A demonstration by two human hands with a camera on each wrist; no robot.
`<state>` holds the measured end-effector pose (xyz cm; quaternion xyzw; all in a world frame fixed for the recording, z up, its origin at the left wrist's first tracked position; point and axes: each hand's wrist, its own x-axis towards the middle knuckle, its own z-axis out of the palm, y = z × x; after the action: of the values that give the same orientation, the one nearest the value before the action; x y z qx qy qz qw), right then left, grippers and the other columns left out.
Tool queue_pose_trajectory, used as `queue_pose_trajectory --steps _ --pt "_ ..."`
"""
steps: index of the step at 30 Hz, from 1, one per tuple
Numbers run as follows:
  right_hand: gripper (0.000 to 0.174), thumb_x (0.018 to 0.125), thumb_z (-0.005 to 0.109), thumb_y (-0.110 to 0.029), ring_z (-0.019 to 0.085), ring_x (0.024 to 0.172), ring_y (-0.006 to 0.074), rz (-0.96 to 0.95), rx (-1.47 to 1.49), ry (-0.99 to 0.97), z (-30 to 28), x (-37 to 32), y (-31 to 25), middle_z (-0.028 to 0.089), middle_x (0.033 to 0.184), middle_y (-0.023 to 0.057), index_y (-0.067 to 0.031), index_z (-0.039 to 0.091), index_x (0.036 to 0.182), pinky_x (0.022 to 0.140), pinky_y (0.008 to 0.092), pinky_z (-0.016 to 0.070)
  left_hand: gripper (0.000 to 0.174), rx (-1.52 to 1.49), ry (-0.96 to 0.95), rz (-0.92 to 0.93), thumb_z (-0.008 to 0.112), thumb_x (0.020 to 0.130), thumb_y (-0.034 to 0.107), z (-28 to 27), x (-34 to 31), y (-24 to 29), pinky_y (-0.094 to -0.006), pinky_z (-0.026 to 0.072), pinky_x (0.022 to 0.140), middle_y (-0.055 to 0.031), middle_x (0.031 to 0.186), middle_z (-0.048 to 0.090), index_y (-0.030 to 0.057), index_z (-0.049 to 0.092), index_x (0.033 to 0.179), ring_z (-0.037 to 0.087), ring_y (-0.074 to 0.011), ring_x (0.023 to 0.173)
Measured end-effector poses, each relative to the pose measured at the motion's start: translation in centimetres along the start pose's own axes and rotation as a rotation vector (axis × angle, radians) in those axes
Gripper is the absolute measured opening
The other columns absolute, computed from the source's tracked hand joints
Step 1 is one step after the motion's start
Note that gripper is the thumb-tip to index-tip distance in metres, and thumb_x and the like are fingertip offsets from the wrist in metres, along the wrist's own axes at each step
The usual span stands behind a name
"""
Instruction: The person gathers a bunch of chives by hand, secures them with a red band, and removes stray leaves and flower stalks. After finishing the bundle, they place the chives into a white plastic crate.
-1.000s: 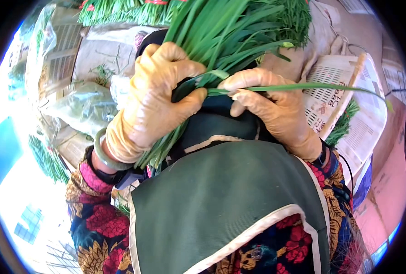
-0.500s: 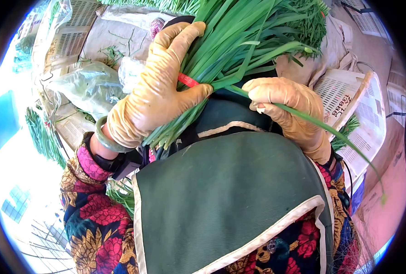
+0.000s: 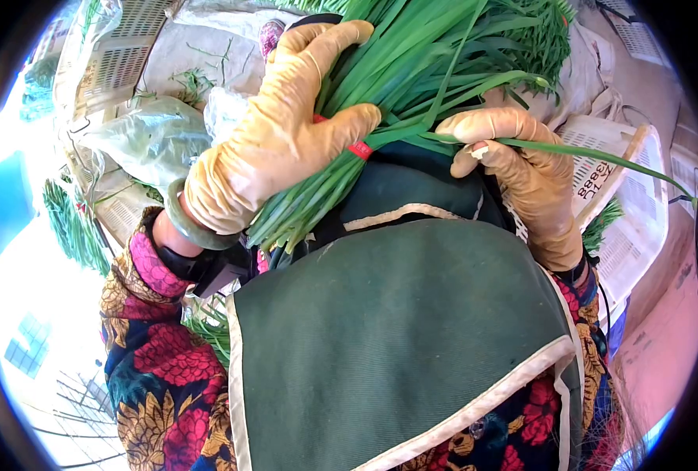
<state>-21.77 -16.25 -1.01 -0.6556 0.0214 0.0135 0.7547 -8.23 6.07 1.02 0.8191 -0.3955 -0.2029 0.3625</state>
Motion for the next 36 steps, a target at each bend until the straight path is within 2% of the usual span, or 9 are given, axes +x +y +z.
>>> queue_pose_trajectory --steps 5,9,12,16,22,26,29,33,36 --pt "0.014 0.092 0.062 -0.012 0.059 0.091 0.0106 0.156 0.037 0.027 -1.0 0.2 0.9 0.065 0.095 0.0037 -0.0019 0.067 0.100 0.083 0.0241 0.0461 0.077 0.053 0.028 0.034 0.077 0.070 0.004 1.1 0.9 1.1 -0.0354 0.0338 0.107 -0.0158 0.131 0.039 0.0057 0.041 0.138 0.039 -0.0309 0.125" --pt "0.018 0.093 0.063 -0.017 0.059 0.087 0.0101 0.110 -0.102 0.007 -1.7 0.6 2.0 0.066 0.092 0.0037 -0.0020 0.066 0.103 0.081 0.0235 0.0463 0.078 0.082 -0.005 -0.026 0.078 0.068 0.009 0.4 1.2 2.8 -0.0392 0.0312 0.105 -0.0200 0.128 0.036 0.0032 0.039 0.136 0.036 -0.0337 0.121" --pt "0.021 0.093 0.062 -0.021 0.059 0.083 0.0099 0.347 0.071 -0.097 -3.0 0.2 2.1 0.066 0.091 0.0056 -0.0027 0.065 0.104 0.077 0.0229 0.0466 0.089 0.032 -0.078 -0.055 0.080 0.067 0.011 0.3 1.2 2.5 -0.0397 0.0270 0.108 -0.0209 0.132 0.030 0.0023 0.032 0.141 0.031 -0.0342 0.124" --pt "0.023 0.094 0.060 -0.023 0.059 0.081 0.0097 0.193 0.095 -0.038 -1.8 0.2 1.6 0.067 0.090 0.0070 -0.0026 0.065 0.105 0.073 0.0222 0.0469 0.089 -0.002 -0.120 -0.127 0.081 0.068 0.011 0.0 1.5 3.1 -0.0389 0.0265 0.108 -0.0194 0.131 0.030 0.0016 0.031 0.142 0.031 -0.0321 0.125" --pt "0.022 0.093 0.061 -0.018 0.064 0.083 0.0168 -0.053 0.020 -0.005 -1.1 3.0 1.5 0.065 0.095 0.0106 0.0021 0.062 0.102 0.070 0.0263 0.0495 0.090 -0.123 -0.098 0.044 0.081 0.069 0.011 0.3 1.2 0.2 -0.0382 0.0284 0.108 -0.0185 0.131 0.031 0.0003 0.030 0.143 0.032 -0.0306 0.125" --pt "0.023 0.091 0.063 -0.018 0.064 0.080 0.0146 0.021 0.085 -0.040 -1.0 4.8 1.1 0.064 0.094 0.0101 0.0019 0.063 0.103 0.066 0.0232 0.0489 0.091 -0.129 -0.094 0.014 0.081 0.069 0.010 -0.1 1.0 1.1 -0.0377 0.0297 0.107 -0.0187 0.131 0.031 -0.0005 0.030 0.143 0.033 -0.0307 0.125" --pt "0.016 0.092 0.062 -0.015 0.064 0.069 0.0131 -0.001 -0.252 -0.150 -1.0 6.4 -1.3 0.066 0.088 0.0086 -0.0020 0.062 0.101 0.057 0.0240 0.0506 0.092 -0.080 -0.084 0.019 0.082 0.067 0.011 -0.1 1.0 1.4 -0.0381 0.0304 0.107 -0.0192 0.131 0.032 -0.0007 0.030 0.143 0.034 -0.0318 0.124" --pt "0.011 0.088 0.066 -0.014 0.064 0.061 0.0111 -0.226 -0.196 -0.315 -2.1 10.0 -2.2 0.066 0.079 0.0062 -0.0036 0.065 0.094 0.051 0.0242 0.0508 0.091 0.011 -0.061 0.061 0.082 0.066 0.011 0.4 1.1 0.9 -0.0386 0.0311 0.107 -0.0194 0.132 0.035 0.0008 0.032 0.142 0.036 -0.0336 0.124" --pt "0.016 0.089 0.065 -0.014 0.064 0.064 0.0117 -0.158 -0.214 -0.130 -1.5 10.6 -7.7 0.066 0.081 0.0084 -0.0010 0.065 0.098 0.054 0.0246 0.0506 0.081 0.037 -0.001 0.088 0.080 0.068 0.007 0.9 0.9 1.0 -0.0359 0.0333 0.107 -0.0166 0.131 0.040 0.0056 0.041 0.139 0.040 -0.0323 0.124"
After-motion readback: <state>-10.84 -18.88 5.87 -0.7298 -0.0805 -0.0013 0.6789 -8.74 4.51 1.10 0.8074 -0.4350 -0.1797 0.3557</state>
